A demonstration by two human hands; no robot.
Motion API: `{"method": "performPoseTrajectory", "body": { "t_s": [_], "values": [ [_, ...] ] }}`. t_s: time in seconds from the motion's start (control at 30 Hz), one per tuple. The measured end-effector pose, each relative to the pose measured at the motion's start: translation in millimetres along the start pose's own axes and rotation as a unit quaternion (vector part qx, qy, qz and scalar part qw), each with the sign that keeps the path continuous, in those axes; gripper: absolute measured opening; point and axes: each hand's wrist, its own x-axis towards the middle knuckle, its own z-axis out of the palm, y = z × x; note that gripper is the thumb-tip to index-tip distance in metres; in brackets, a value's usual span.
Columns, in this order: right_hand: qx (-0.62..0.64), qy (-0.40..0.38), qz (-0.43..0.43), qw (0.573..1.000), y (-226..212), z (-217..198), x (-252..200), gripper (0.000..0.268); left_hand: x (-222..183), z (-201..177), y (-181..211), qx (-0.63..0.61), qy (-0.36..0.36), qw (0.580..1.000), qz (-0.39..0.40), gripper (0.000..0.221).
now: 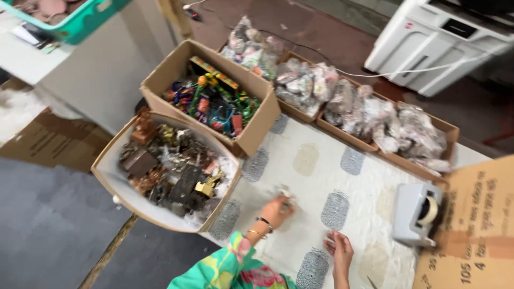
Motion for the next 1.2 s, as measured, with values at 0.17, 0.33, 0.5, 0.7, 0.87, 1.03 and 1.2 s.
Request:
{"method": "performPoseTrajectory", "body": {
  "t_s": [0.17,0.33,0.5,0.7,0.87,1.03,1.2],
  "values": [
    [-0.105,-0.154,-0.056,0.981,-12.2,51.3,-0.1,0.049,-28.0,41.3,36.5,-0.004,-0.163,0.984,0.077,0.053],
    [-0.091,-0.102,0.013,0.991,-62.5,95.6,-31.4,0.053,-57.0,-5.8,33.0,0.079,-0.151,0.978,0.119,0.043],
    [-0.256,0.007,-0.245,0.935,-59.0,96.4,12.3,0.034,-65.2,-163.9,130.6,-0.218,-0.223,0.949,-0.045,0.045],
    [-0.527,0.027,-0.370,0.765,-26.4,93.2,18.0,0.037,-72.8,-241.0,59.6,-0.303,-0.007,0.952,-0.039,0.026],
    [-0.614,0.072,-0.339,0.709,-23.9,110.3,-5.3,0.044,-61.4,-334.8,76.0,-0.195,0.232,0.941,-0.152,0.026],
    [-0.588,0.108,-0.249,0.762,-17.0,95.9,2.3,0.055,-33.4,-369.9,53.5,0.287,0.299,0.905,-0.097,0.019],
    [-0.574,0.103,-0.237,0.777,-31.3,92.8,6.3,0.044,23.7,-410.3,3.5,0.413,0.311,0.856,-0.018,0.021]
  ]
}}
